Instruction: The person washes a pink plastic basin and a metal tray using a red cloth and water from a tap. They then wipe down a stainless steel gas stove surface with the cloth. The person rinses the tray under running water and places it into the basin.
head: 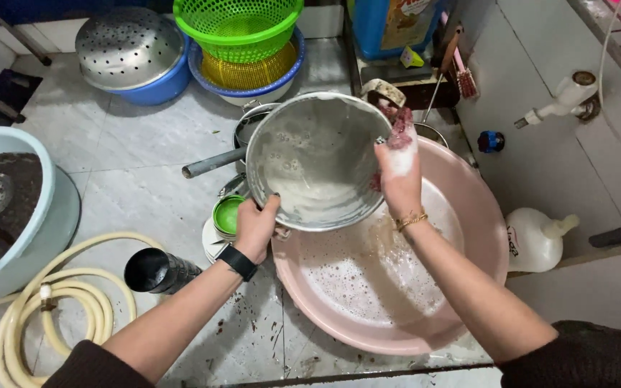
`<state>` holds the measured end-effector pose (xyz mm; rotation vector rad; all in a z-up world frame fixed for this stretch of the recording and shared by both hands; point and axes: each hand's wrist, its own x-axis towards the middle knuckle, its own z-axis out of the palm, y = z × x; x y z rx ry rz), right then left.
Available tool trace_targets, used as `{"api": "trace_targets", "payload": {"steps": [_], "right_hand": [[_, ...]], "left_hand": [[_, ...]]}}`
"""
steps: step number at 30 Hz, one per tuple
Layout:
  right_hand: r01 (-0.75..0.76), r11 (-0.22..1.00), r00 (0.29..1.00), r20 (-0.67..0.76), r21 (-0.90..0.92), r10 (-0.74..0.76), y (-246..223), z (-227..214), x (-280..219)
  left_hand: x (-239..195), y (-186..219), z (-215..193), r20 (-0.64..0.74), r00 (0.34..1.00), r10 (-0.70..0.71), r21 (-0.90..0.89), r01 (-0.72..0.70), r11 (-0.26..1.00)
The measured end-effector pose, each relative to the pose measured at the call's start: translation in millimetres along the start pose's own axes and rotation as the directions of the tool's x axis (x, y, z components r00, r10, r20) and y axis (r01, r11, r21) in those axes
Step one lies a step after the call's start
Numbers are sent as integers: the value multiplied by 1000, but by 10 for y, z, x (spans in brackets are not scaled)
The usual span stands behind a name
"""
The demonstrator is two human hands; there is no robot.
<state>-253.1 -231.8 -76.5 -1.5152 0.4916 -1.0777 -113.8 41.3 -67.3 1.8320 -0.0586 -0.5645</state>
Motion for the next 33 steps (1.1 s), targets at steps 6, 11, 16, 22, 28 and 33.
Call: {"api": "trace_targets", "payload": {"steps": [6,11,16,22,28,33], "right_hand": [[-220,953,969,70,-208,239,-637,395,-1107],[150,981,977,168,-120,-129,-103,636,-772],[466,860,853,363,-209,-374,-1082,561,90],[-57,989,919,395,135,-1,-195,475,516],[-342,939,937,98,46,337,191,738,60],[-782,552,570,-27,288,821,1043,1035,-1086]], "left_hand": [[-238,134,352,211,953,-216,-255,267,929],[-11,-289,579,416,871,-261,-465,450,762],[-48,-215,173,560,736,-381,-320,616,719],[75,-965,-457,893,249,-375,-151,951,271],[145,-1148,-486,996,27,89,-23,999,-48],[114,-548,-461,959,270,-91,-247,947,203]]}}
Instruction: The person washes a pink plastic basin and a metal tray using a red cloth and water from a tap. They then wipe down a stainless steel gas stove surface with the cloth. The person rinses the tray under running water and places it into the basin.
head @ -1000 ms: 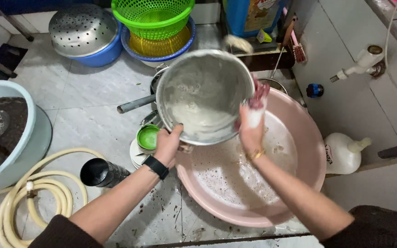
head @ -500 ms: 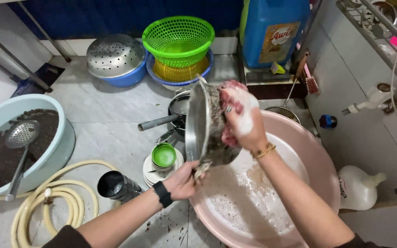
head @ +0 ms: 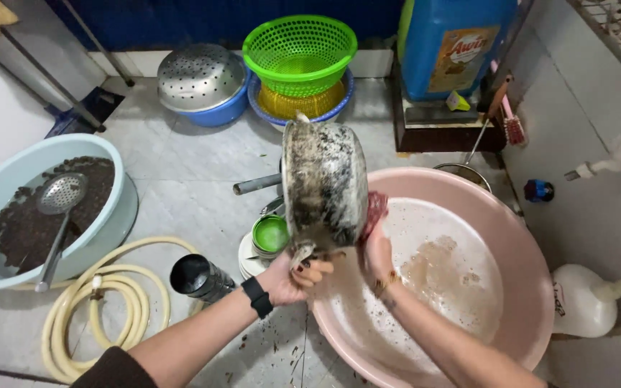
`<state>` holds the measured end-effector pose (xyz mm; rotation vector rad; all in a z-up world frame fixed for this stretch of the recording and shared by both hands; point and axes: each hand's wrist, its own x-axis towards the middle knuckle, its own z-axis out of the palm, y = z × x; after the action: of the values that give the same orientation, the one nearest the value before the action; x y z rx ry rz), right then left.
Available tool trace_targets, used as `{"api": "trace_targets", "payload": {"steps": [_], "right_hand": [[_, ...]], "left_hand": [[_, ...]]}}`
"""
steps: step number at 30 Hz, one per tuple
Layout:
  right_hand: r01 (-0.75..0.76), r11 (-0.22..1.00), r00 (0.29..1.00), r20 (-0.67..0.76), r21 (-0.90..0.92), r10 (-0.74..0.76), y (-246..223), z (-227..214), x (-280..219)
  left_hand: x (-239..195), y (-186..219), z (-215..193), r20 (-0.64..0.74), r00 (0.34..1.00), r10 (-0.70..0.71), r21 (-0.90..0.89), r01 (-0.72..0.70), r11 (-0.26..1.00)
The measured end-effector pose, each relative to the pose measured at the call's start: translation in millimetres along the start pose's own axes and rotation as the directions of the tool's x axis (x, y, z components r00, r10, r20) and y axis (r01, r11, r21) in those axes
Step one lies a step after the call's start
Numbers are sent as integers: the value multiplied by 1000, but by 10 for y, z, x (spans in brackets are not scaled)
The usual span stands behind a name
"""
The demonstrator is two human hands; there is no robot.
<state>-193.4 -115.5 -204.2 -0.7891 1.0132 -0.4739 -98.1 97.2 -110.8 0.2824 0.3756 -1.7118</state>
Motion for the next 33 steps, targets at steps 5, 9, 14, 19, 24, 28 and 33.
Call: {"api": "trace_targets", "payload": {"steps": [5,9,14,19,24,28,33], "right_hand": [[-6,999,999,32,39,5,-722,228,-921],[523,838,840,74,157,-538,-1475,590,-982],[541,840,786,329,45,-524,-1443,413,-678],[12,990,868,490,138,-79,-1270,619,-1072],[-97,992,765,644,82,21,-1646,617,-1655],[-284,924,549,833,255,-61,-2081,77,-1091],[-621,617,588,808,484,-42,-2162,-795,-184]], "left_hand": [[53,255,-148,-143,973,179,263,-137,955],[-412,-245,788,-142,989,49,265,-10,964],[-178,67,374,-221,974,41,351,41,935],[-279,708,351,-317,893,321,572,-90,816],[-600,2365,-64,-284,522,804,788,-351,506],[-1673,2644,207,-268,381,885,679,-577,454],[-2160,2900,-358,-457,29,889,686,-625,373]]}}
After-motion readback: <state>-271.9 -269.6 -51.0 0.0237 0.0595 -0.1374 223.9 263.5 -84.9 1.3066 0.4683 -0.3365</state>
